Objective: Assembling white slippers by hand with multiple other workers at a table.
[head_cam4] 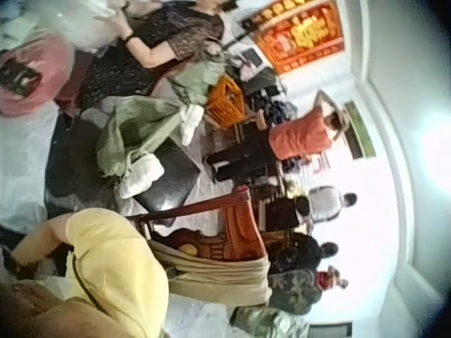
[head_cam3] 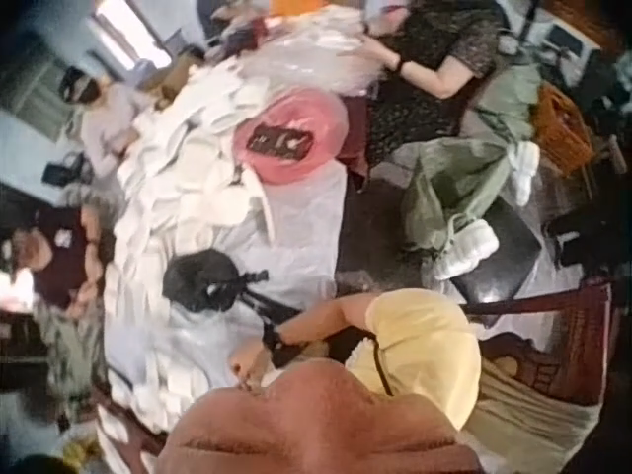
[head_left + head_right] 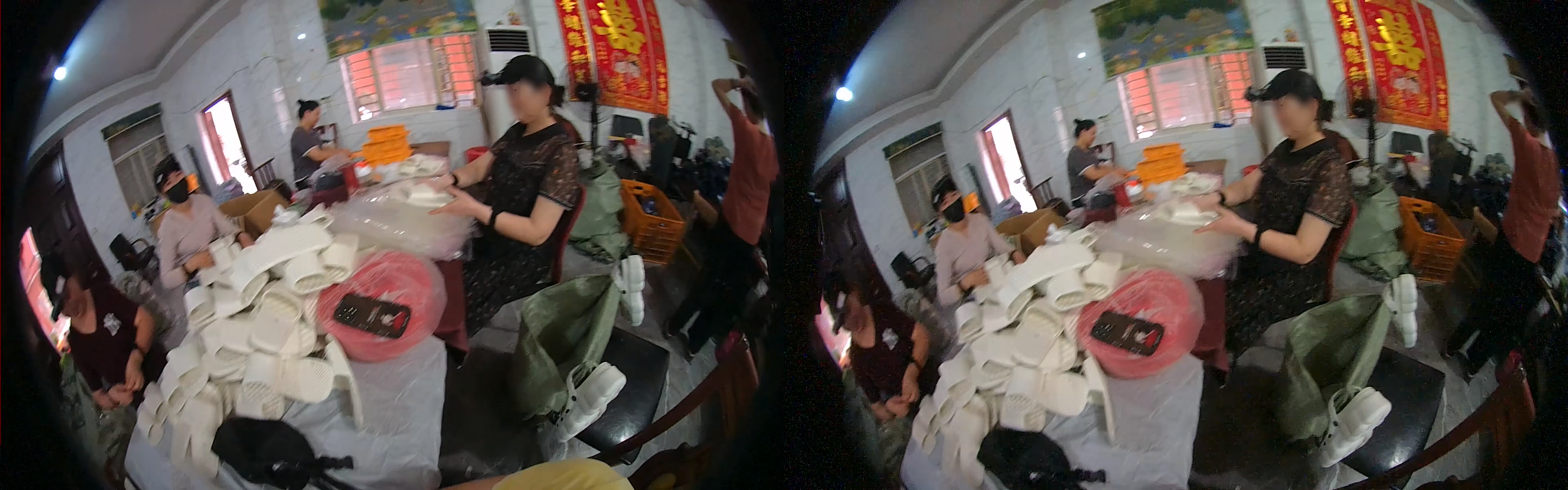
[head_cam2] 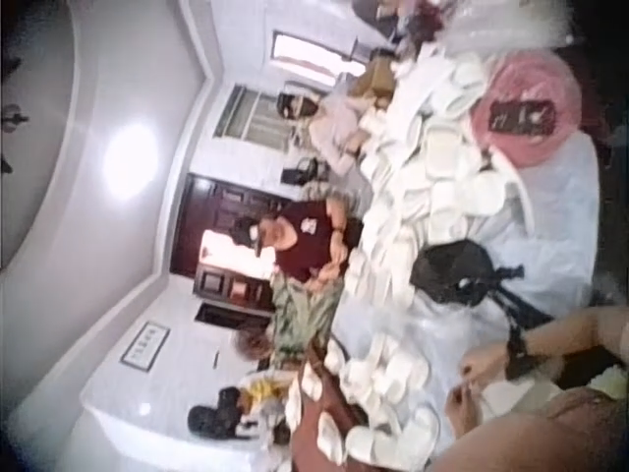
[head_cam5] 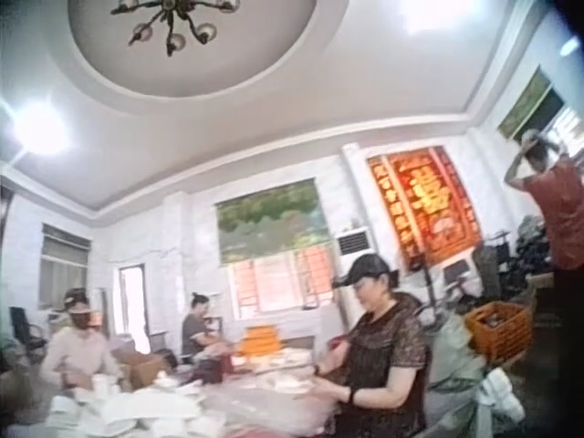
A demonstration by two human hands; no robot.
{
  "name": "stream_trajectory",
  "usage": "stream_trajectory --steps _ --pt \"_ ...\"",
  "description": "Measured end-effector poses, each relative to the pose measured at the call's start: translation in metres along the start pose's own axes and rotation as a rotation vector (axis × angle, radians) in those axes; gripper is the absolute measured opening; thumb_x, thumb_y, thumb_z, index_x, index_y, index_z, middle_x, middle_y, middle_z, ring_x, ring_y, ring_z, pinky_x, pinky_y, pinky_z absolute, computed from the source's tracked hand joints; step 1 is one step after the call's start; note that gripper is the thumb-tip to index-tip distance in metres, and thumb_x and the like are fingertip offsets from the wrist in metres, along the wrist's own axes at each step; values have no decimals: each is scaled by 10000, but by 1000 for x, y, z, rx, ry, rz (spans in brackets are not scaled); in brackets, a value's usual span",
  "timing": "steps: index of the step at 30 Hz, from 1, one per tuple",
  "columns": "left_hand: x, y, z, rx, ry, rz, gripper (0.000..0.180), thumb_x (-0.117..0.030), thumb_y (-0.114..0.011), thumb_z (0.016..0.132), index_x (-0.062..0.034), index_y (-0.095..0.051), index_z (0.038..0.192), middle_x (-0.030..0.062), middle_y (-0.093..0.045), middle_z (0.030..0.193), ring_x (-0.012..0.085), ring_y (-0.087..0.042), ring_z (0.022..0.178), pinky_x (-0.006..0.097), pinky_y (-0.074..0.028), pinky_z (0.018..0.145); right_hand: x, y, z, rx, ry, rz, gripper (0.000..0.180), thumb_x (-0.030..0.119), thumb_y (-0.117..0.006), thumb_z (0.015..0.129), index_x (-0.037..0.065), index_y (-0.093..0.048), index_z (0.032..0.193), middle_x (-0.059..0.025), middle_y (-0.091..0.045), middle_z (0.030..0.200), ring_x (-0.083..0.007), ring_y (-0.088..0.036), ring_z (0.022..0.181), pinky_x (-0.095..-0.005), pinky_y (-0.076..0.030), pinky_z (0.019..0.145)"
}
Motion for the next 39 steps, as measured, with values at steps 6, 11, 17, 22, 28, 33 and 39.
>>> stream_trajectory --steps 6,11,17,22,28,33,39 --pt "-13 -58 57 113 -99 -33 269 -175 -496 890 46 -574 1023 146 -610 960 204 -556 835 310 -425 723 10 0 12 192 14 142 524 503 -513 819 67 -553 1106 -151 -586 1058 -242 -561 910 -370 -434 763" --pt "-14 -60 74 141 -102 12 271 -177 -498 889 47 -574 1021 146 -612 955 203 -556 827 310 -425 717 5 7 17 189 10 319 443 420 -459 876 35 -545 1077 -130 -585 1034 -249 -557 896 -369 -439 740" --pt "-23 -54 64 114 -123 56 273 -180 -501 887 48 -574 1020 146 -613 948 201 -556 817 309 -424 711 4 12 6 143 -125 664 428 426 -432 888 144 -460 1209 -155 -575 1042 -229 -551 894 -358 -437 750" --pt "-31 -31 40 26 -158 91 275 -182 -502 886 48 -574 1018 146 -614 943 200 -556 809 309 -423 705 17 16 1 -268 114 411 394 357 -479 817 -11 -581 916 -144 -598 769 -294 -522 617 -402 -408 573" --pt "-29 12 -6 -106 -165 127 278 -185 -505 885 49 -574 1017 145 -615 937 199 -557 799 309 -423 699 16 3 23 -193 87 319 257 246 -400 897 3 -484 904 -148 -575 785 -255 -567 676 -392 -455 608" --pt "-32 30 -22 -223 -200 112 280 -188 -507 884 50 -574 1016 145 -617 932 198 -557 791 308 -422 693 48 9 4 -397 166 213 208 217 -391 912 35 -468 847 -111 -577 677 -249 -558 580 -395 -442 548" --pt "-35 71 -34 -291 -246 140 282 -190 -509 883 51 -574 1014 145 -618 926 196 -557 781 308 -421 687 32 -13 44 -463 333 385 232 257 -441 902 37 -492 852 -109 -571 657 -278 -550 563 -404 -435 562"
Point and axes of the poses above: each hand's wrist, its own z-axis towards the middle knuckle, its own y-axis out of the back of the hand, x = y × z, the point moved 3 cm from there along z, towards the middle knuckle
